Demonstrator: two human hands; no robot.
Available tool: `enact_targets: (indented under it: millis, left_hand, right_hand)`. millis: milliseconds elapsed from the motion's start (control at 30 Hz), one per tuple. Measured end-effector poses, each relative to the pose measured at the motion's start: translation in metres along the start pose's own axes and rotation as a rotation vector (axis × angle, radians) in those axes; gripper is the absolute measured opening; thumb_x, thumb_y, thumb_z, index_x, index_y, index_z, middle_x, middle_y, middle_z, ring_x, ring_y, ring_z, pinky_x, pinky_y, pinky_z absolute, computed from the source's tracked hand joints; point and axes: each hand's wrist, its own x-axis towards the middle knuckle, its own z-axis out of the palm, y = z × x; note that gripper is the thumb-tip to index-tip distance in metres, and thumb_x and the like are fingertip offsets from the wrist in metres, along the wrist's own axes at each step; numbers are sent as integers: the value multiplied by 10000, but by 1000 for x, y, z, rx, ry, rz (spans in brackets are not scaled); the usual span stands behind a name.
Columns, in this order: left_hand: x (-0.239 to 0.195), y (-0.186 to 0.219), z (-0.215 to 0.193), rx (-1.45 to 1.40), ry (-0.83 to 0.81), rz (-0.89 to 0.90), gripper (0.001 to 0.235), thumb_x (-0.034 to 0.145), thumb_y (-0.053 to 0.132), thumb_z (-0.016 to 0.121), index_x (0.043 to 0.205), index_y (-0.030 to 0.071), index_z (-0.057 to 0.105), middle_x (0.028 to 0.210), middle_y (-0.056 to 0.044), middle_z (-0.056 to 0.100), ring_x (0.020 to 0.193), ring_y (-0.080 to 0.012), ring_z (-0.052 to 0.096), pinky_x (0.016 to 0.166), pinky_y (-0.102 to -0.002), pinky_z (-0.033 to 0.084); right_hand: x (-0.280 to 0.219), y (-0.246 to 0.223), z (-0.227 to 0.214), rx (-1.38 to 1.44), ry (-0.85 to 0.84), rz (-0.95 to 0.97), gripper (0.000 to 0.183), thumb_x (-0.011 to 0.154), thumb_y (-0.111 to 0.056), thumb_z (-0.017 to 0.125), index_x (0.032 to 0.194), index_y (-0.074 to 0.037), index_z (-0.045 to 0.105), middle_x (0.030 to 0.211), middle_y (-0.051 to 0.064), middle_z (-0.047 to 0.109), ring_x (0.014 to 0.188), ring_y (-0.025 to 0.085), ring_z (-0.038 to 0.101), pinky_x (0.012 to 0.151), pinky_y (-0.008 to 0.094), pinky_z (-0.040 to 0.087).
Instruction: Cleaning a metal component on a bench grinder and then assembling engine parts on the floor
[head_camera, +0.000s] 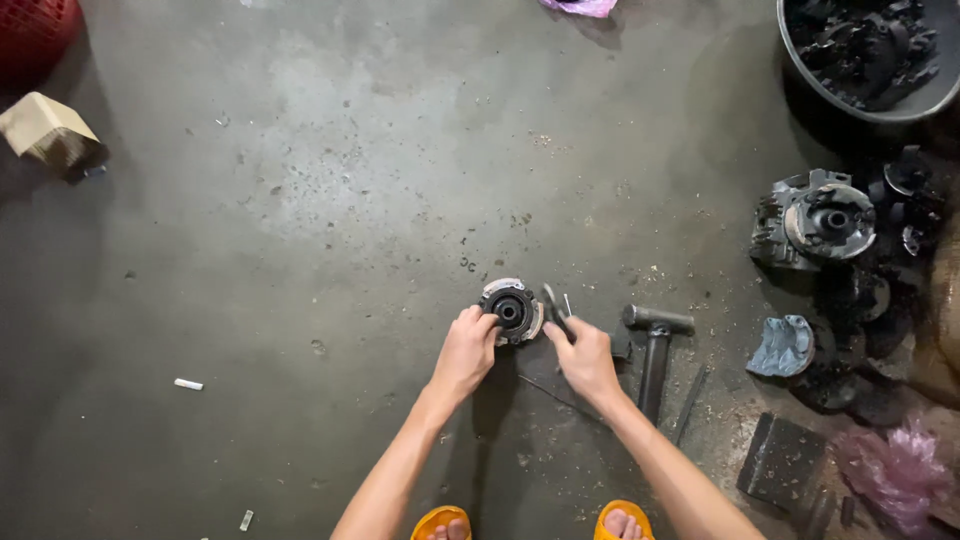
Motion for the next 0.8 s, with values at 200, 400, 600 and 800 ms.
enact_targets:
  millis: [200,400,600,800]
  left_hand:
    - [14,-6,25,263,-304,-30,139,975,263,585,989,129,617,942,-59,578,906,-292,619,758,-449,499]
    - [11,-8,38,323,-236,14,172,938,282,613,971,113,610,896,-58,568,892,-284,614,751,-449,475]
    - [15,5,28,363,-174,105,184,886,278,653,938,104,622,883,-75,564,853,-298,591,732,-443,448]
    - [10,11,14,309,-9,227,156,875,255,670,859,115,602,893,-84,537,913,-308,545,805,-445,427]
  right_hand:
    - [47,2,15,-113,-112,4,431,681,-335,860,801,9,630,699,261,661,802,455,690,693,506,493]
    - [57,9,27,-192,-152,17,335,678,-274,801,822,-15,647,749,267,674,857,478,688,691,550,474]
    - [64,20,36,-130,-163,66,382,678,-362,842,767,-57,630,670,196,661,743,392,691,659,458,507]
    - [63,27,39,-147,-152,54,374,690,-360,846,782,-66,634,698,218,662,767,409,686,656,481,492]
